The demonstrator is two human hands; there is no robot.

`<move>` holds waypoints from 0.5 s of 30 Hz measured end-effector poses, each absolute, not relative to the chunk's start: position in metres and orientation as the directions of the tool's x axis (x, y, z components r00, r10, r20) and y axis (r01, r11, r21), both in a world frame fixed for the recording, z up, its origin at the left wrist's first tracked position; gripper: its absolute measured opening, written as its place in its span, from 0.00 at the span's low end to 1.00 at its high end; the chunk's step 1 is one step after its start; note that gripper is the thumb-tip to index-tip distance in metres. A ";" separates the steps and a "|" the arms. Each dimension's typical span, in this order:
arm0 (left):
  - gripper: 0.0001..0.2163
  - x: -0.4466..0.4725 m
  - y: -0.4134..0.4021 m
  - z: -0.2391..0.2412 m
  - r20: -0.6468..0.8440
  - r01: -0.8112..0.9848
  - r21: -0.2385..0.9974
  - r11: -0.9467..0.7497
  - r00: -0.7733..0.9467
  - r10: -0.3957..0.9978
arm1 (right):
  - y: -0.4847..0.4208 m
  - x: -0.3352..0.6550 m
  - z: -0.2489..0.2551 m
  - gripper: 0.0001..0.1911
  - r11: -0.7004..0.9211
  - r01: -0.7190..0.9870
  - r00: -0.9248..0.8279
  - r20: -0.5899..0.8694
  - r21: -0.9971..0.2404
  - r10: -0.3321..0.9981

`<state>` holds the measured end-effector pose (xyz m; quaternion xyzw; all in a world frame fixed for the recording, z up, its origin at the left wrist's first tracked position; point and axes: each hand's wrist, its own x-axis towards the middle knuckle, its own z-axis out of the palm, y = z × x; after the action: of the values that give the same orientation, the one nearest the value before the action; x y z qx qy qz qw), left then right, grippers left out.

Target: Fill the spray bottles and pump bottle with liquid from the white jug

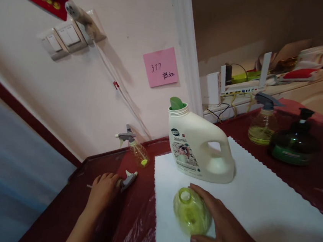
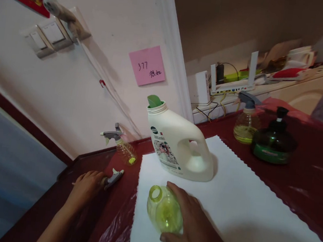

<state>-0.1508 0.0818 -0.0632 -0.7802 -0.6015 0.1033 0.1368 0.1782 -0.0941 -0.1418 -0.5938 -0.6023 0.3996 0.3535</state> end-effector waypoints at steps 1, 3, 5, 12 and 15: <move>0.15 -0.151 0.082 -0.064 -0.003 0.913 -0.329 -0.241 0.254 0.967 | -0.094 0.178 -0.140 0.54 -0.030 0.430 -0.047 -0.056 -0.902 0.997; 0.14 -0.153 0.081 -0.064 -0.014 0.918 -0.310 -0.247 0.256 0.967 | -0.094 0.179 -0.137 0.55 -0.048 0.417 -0.049 -0.075 -0.908 0.996; 0.15 -0.154 0.081 -0.062 -0.010 0.923 -0.294 -0.247 0.256 0.967 | -0.095 0.179 -0.135 0.55 -0.064 0.393 -0.037 -0.085 -0.917 0.996; 0.17 -0.132 0.067 -0.031 0.119 0.928 -0.177 -0.328 0.350 0.929 | -0.098 0.180 -0.155 0.42 0.282 0.459 0.036 0.335 -0.842 0.942; 0.18 -0.104 0.040 -0.022 0.202 0.850 0.178 -0.496 0.462 0.864 | -0.099 0.190 -0.147 0.29 0.426 0.542 0.087 0.552 -0.724 0.829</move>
<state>-0.1038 0.0397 -0.0219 -0.8545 -0.5013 -0.1334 -0.0259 0.1904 -0.0987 -0.1470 -0.5178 -0.6618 0.1369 0.5245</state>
